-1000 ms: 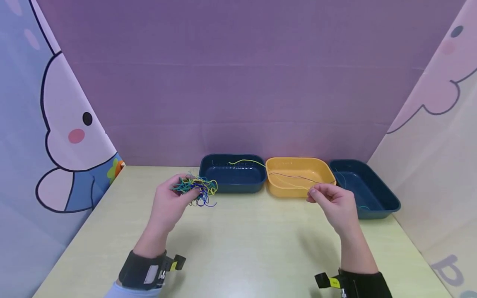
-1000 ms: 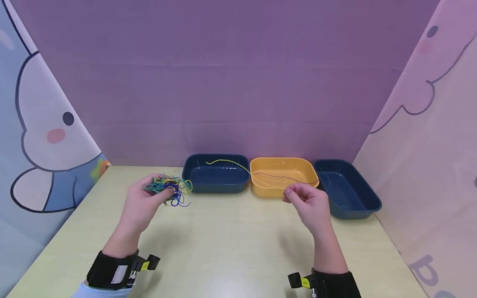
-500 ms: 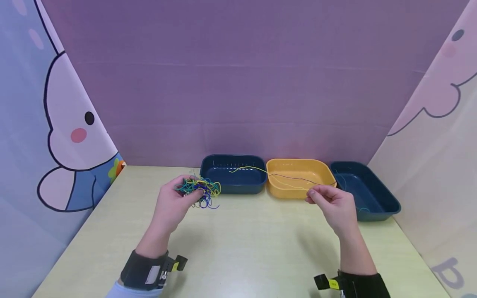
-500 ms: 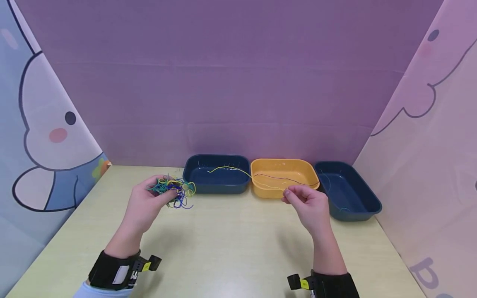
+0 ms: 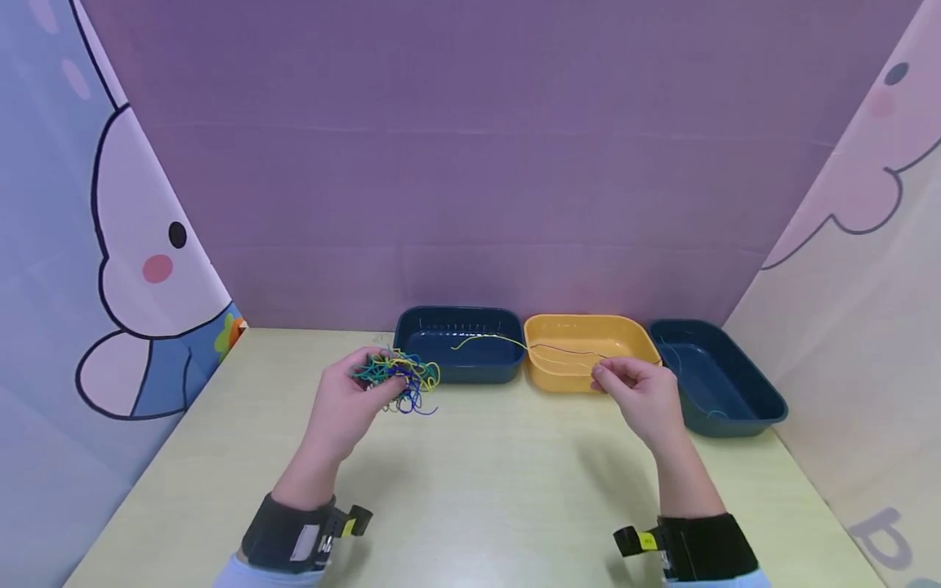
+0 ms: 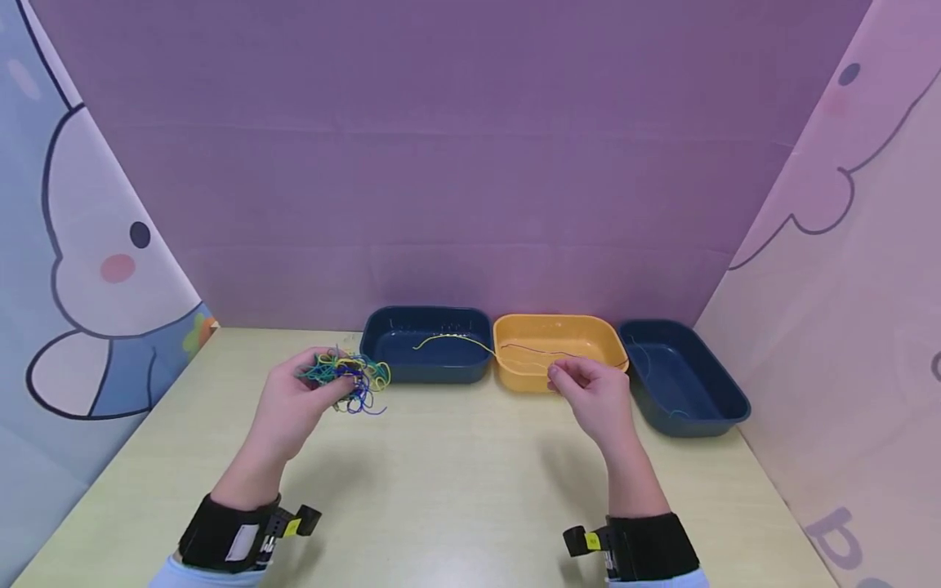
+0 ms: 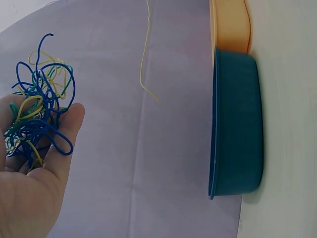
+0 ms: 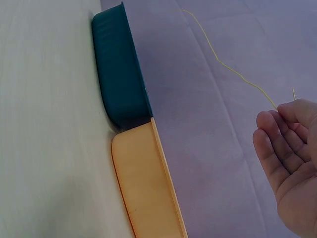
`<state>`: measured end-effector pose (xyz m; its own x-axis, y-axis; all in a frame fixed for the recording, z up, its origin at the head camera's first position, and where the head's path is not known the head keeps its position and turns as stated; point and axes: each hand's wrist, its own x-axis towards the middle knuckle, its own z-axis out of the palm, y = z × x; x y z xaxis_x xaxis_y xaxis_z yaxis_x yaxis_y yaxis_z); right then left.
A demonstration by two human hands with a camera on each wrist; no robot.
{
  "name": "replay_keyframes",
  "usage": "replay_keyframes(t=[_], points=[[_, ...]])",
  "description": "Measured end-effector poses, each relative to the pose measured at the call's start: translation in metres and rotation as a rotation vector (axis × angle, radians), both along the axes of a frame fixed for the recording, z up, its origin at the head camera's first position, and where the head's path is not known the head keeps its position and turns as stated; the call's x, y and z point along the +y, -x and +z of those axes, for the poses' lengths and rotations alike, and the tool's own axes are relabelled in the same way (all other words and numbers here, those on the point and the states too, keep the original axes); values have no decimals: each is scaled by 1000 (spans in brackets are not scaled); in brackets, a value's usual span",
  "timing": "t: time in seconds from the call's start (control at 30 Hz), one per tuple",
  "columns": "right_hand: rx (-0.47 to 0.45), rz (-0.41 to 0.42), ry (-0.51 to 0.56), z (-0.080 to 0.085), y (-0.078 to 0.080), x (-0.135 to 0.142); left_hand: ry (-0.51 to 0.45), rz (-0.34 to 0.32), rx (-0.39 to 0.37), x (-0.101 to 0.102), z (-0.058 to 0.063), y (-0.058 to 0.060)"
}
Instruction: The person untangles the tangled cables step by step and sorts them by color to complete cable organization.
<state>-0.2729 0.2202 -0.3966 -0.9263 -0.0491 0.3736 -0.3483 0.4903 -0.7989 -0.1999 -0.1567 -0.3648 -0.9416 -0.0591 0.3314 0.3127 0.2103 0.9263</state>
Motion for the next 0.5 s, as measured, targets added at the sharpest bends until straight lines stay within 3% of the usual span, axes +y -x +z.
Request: replay_keyframes(t=[0.3,0.5], points=[[-17,27,-79,6,30,-12,1,59,6,-13,-2,3],[-35,27,-153,9,52,-24,-22,125,-10,-30,-14,15]])
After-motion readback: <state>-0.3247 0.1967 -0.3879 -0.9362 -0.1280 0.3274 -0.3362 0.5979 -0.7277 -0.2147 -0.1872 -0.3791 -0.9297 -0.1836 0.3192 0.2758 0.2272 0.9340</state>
